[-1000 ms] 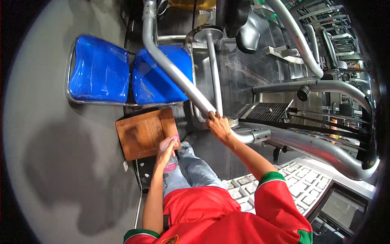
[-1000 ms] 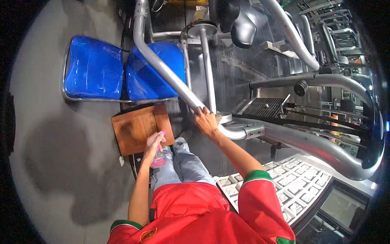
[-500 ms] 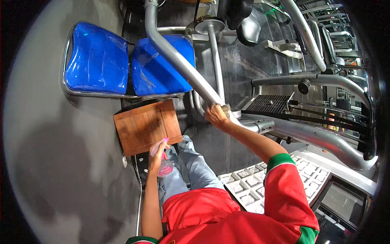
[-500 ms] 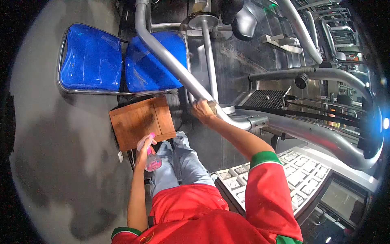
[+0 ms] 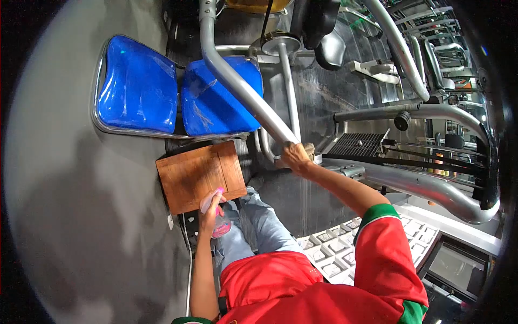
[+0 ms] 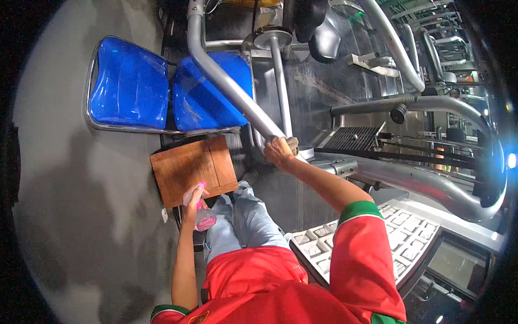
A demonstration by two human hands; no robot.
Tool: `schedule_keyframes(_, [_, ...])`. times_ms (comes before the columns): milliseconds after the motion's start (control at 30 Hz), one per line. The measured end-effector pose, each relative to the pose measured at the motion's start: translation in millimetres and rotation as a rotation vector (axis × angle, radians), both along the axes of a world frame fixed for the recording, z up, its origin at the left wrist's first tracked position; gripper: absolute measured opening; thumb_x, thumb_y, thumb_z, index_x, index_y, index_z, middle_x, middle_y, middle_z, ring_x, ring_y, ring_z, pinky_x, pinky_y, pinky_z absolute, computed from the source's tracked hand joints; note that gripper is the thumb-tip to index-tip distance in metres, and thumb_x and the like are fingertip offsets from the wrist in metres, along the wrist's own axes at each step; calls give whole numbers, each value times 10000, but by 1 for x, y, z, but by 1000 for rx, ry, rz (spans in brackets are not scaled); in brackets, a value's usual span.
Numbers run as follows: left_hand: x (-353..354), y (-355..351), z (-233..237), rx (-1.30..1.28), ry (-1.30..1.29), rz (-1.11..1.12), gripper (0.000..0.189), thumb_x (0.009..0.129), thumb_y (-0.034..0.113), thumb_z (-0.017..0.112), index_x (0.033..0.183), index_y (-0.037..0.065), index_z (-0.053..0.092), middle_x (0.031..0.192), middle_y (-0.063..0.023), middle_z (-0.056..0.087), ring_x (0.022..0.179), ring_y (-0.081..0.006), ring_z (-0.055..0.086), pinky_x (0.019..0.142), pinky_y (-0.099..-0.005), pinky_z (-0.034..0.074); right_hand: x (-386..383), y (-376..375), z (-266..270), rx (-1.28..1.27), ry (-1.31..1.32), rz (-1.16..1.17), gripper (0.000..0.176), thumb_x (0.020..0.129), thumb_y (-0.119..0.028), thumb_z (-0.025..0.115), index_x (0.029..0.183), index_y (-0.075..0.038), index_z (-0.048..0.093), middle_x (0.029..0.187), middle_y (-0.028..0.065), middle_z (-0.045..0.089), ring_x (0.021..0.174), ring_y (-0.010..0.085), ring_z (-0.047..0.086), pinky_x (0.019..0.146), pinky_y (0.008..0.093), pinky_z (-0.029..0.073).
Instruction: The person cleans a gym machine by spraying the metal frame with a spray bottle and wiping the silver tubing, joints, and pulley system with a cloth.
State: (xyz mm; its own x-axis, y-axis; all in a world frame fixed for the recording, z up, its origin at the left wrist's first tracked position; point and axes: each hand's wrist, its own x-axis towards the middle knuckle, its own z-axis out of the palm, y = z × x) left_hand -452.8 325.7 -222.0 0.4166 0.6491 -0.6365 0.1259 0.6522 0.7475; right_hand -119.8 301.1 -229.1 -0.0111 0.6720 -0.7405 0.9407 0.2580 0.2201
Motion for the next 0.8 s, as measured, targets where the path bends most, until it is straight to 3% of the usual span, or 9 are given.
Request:
schedule_keyframes(33, [2, 3, 0, 2, -1, 1, 369, 951, 336, 525, 1020, -5, 648, 816, -51, 615, 519, -117, 509, 508, -246, 398, 4, 6, -2, 2, -1, 1, 132, 811, -163, 618, 891, -77, 678, 910, 100, 649, 867, 222, 637, 633, 359, 490])
schedule_keyframes(133, [12, 9, 2, 39, -13, -28, 319, 940, 324, 542, 980, 20, 630, 828, -43, 609, 528, -117, 513, 510, -249, 400, 16, 19, -8, 380, 119, 69, 181, 852, -244, 594, 949, -118, 680, 1064, 73, 625, 923, 249, 614, 665, 370, 485])
schedule_keyframes(267, [31, 13, -6, 43, -58, -35, 298, 920, 292, 600, 1018, 14, 636, 838, -36, 612, 520, -88, 499, 496, -229, 387, 13, 26, -11, 467, 251, -302, 171, 795, -183, 638, 946, -118, 685, 1123, 78, 613, 984, 294, 615, 666, 411, 556])
schedule_keyframes(367, [52, 20, -4, 61, -61, -33, 150, 880, 168, 643, 922, 29, 609, 771, -13, 558, 511, -83, 485, 490, -237, 388, 21, -7, -1, 449, 312, -390, 197, 790, -196, 637, 977, -187, 695, 1096, 56, 612, 1011, 294, 616, 688, 429, 573])
schedule_keyframes(467, [78, 25, -9, 84, -65, 25, 163, 881, 190, 626, 944, 40, 619, 836, -36, 596, 524, -104, 512, 506, -245, 403, 33, -34, 28, 406, 355, -508, 332, 770, -228, 652, 1101, -245, 668, 1080, 36, 592, 1005, 282, 612, 711, 440, 577])
schedule_keyframes(600, [131, 34, -15, 139, 9, 72, 140, 882, 151, 630, 948, 28, 618, 814, -24, 581, 534, -93, 512, 500, -234, 402, 50, -36, 43, 553, 433, -549, 347, 783, -272, 659, 1124, -219, 628, 965, 13, 549, 921, 248, 616, 689, 436, 580])
schedule_keyframes(667, [159, 44, -17, 221, 43, -8, 135, 887, 152, 638, 934, 30, 609, 785, -14, 570, 542, -85, 511, 506, -234, 405, 53, -17, 33, 627, 456, -639, 225, 834, -273, 631, 1031, -163, 627, 943, 41, 561, 854, 266, 621, 653, 443, 559])
schedule_keyframes(733, [188, 51, -19, 301, 49, 3, 129, 895, 159, 643, 839, 72, 565, 698, 28, 481, 574, -73, 466, 534, -247, 385, 59, 11, 41, 721, 558, -705, 231, 852, -285, 620, 1048, -162, 620, 954, 54, 574, 873, 278, 618, 651, 437, 547])
schedule_keyframes(800, [210, 57, -33, 377, 102, 12, 125, 890, 126, 629, 824, 56, 549, 702, 9, 466, 625, -95, 469, 580, -271, 389, 70, 24, 26, 806, 623, -722, 240, 861, -300, 618, 1052, -156, 620, 944, 73, 589, 895, 287, 616, 665, 427, 544])
